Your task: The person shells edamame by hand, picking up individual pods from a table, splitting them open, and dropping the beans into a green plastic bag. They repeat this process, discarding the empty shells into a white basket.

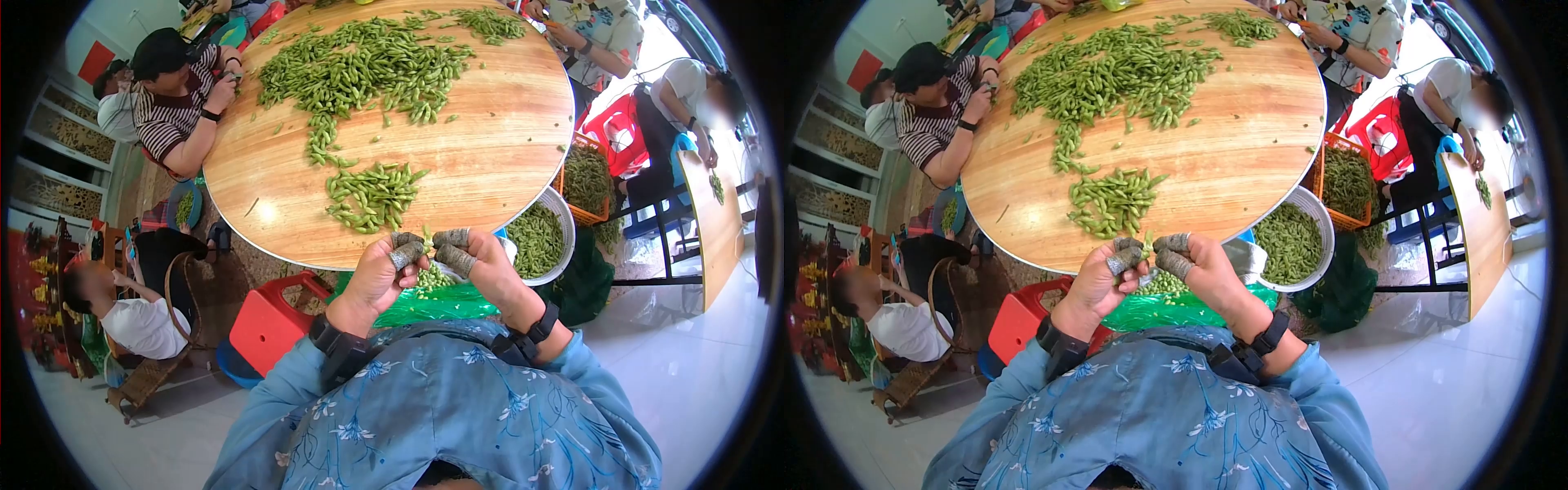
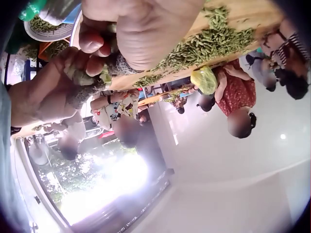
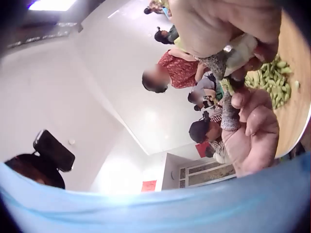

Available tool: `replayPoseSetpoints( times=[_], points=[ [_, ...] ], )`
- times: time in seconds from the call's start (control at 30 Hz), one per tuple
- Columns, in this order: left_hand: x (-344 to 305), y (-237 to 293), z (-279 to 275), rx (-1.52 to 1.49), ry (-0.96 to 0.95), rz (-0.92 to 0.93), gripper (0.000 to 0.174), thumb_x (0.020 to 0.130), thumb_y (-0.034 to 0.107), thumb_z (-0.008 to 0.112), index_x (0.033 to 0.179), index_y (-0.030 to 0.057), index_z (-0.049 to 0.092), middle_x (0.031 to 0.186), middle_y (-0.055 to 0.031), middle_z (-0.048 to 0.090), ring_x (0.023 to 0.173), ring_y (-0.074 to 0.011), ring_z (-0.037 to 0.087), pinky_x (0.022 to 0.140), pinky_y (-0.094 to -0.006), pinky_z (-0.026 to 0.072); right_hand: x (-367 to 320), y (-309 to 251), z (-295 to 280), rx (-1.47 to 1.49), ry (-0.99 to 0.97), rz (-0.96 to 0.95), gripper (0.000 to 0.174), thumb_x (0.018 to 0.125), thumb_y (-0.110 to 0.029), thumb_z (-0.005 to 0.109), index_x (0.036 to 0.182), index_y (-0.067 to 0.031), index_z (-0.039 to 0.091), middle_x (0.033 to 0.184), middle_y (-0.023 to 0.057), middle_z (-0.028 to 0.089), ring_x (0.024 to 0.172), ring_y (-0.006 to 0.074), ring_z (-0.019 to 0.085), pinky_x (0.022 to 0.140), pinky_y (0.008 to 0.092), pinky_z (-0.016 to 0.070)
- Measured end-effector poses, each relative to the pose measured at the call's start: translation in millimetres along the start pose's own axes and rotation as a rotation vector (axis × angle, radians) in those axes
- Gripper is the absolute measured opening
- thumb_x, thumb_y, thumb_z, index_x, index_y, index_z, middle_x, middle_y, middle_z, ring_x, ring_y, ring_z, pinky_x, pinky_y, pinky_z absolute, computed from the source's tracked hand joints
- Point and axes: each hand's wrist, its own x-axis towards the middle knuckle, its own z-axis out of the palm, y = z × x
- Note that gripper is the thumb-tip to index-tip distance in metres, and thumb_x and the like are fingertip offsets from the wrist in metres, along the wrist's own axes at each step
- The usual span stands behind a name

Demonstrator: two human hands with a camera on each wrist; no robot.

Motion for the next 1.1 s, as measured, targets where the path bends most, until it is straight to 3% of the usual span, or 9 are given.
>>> replayPoseSetpoints(
  times=[0.07, 0.17, 0.5, 0.57, 0.6, 0.67, 0.77, 0.93, 1.1],
  points=[
    [0.7, -0.3, 0.9, 0.045, 0.025, 0.018, 0.008, 0.080, 0.009, 0.053, 0.085, 0.0045, 0.051, 0.067, -0.0094, 0.055, 0.050, -0.0082, 0.046, 0.039, -0.0166, 0.0338, 0.2, 0.1, -1.3, -0.041, -0.117, 0.015, 0.020, 0.081, -0.008, 0.054, 0.098, 0.0045, 0.053, 0.085, 0.0028, 0.058, 0.078, 0.0072, 0.051, 0.070, 0.0214, 0.0417],
    [1.4, -1.7, 3.0, 0.079, 0.026, 0.034, 0.009, 0.079, 0.009, 0.055, 0.084, 0.0044, 0.051, 0.066, -0.0087, 0.055, 0.049, -0.0078, 0.045, 0.039, -0.0167, 0.0333, 1.9, 4.3, -1.3, -0.074, -0.127, -0.027, 0.020, 0.081, -0.006, 0.054, 0.098, 0.0052, 0.052, 0.085, 0.0037, 0.058, 0.077, 0.0074, 0.051, 0.068, 0.0213, 0.0425],
    [-4.8, -1.2, 19.4, 0.273, 0.121, 0.186, 0.010, 0.077, 0.007, 0.057, 0.083, 0.0052, 0.049, 0.065, -0.0041, 0.052, 0.049, -0.0062, 0.044, 0.040, -0.0168, 0.0325, -9.0, -17.6, 15.8, -0.331, -0.017, -0.217, 0.014, 0.079, -0.002, 0.053, 0.091, 0.0060, 0.054, 0.077, 0.0090, 0.059, 0.072, 0.0103, 0.054, 0.062, 0.0243, 0.0444],
    [-5.4, -1.0, 20.8, 0.274, 0.123, 0.213, 0.010, 0.077, 0.006, 0.057, 0.083, 0.0052, 0.049, 0.065, -0.0033, 0.052, 0.049, -0.0057, 0.043, 0.040, -0.0169, 0.0324, -8.7, -16.8, 16.6, -0.422, 0.036, -0.268, 0.011, 0.075, 0.000, 0.055, 0.085, 0.0042, 0.055, 0.076, 0.0152, 0.059, 0.068, 0.0186, 0.057, 0.059, 0.0282, 0.0441],
    [-5.8, -0.8, 21.4, 0.286, 0.124, 0.224, 0.010, 0.077, 0.006, 0.057, 0.083, 0.0051, 0.049, 0.065, -0.0029, 0.052, 0.049, -0.0054, 0.043, 0.040, -0.0171, 0.0323, -8.2, -13.6, 15.1, -0.423, 0.037, -0.269, 0.011, 0.075, 0.000, 0.055, 0.085, 0.0042, 0.055, 0.076, 0.0152, 0.059, 0.068, 0.0186, 0.057, 0.059, 0.0282, 0.0441],
    [-6.2, -0.3, 22.6, 0.298, 0.124, 0.234, 0.011, 0.077, 0.005, 0.058, 0.083, 0.0050, 0.049, 0.065, -0.0025, 0.052, 0.048, -0.0051, 0.042, 0.040, -0.0172, 0.0323, -6.7, -5.5, 10.7, -0.602, 0.092, -0.369, 0.014, 0.068, 0.004, 0.055, 0.082, 0.0031, 0.055, 0.075, 0.0187, 0.057, 0.068, 0.0307, 0.056, 0.059, 0.0335, 0.0432],
    [-7.1, 0.3, 23.4, 0.345, 0.111, 0.250, 0.011, 0.076, 0.004, 0.058, 0.082, 0.0047, 0.049, 0.066, -0.0027, 0.054, 0.047, -0.0046, 0.042, 0.039, -0.0170, 0.0320, -6.7, -14.3, 13.8, -0.691, 0.072, -0.469, 0.021, 0.060, 0.008, 0.052, 0.080, 0.0032, 0.054, 0.074, 0.0191, 0.055, 0.071, 0.0371, 0.051, 0.061, 0.0383, 0.0419],
    [-6.0, -4.1, 20.6, 0.546, 0.145, 0.331, 0.010, 0.076, 0.000, 0.056, 0.084, 0.0038, 0.050, 0.068, -0.0044, 0.057, 0.046, -0.0035, 0.043, 0.038, -0.0162, 0.0315, -7.3, -11.0, 10.2, -0.858, 0.085, -0.518, 0.026, 0.055, 0.009, 0.049, 0.080, 0.0026, 0.052, 0.074, 0.0187, 0.051, 0.073, 0.0377, 0.049, 0.062, 0.0410, 0.0407],
    [-7.3, -1.3, 19.6, 0.603, 0.136, 0.299, 0.011, 0.076, 0.000, 0.056, 0.085, 0.0038, 0.050, 0.069, -0.0041, 0.058, 0.048, -0.0030, 0.044, 0.039, -0.0159, 0.0317, -5.1, -9.1, 7.3, -0.911, 0.068, -0.568, 0.022, 0.055, 0.007, 0.051, 0.076, 0.0025, 0.053, 0.072, 0.0183, 0.052, 0.071, 0.0390, 0.049, 0.060, 0.0411, 0.0407]
  ],
)
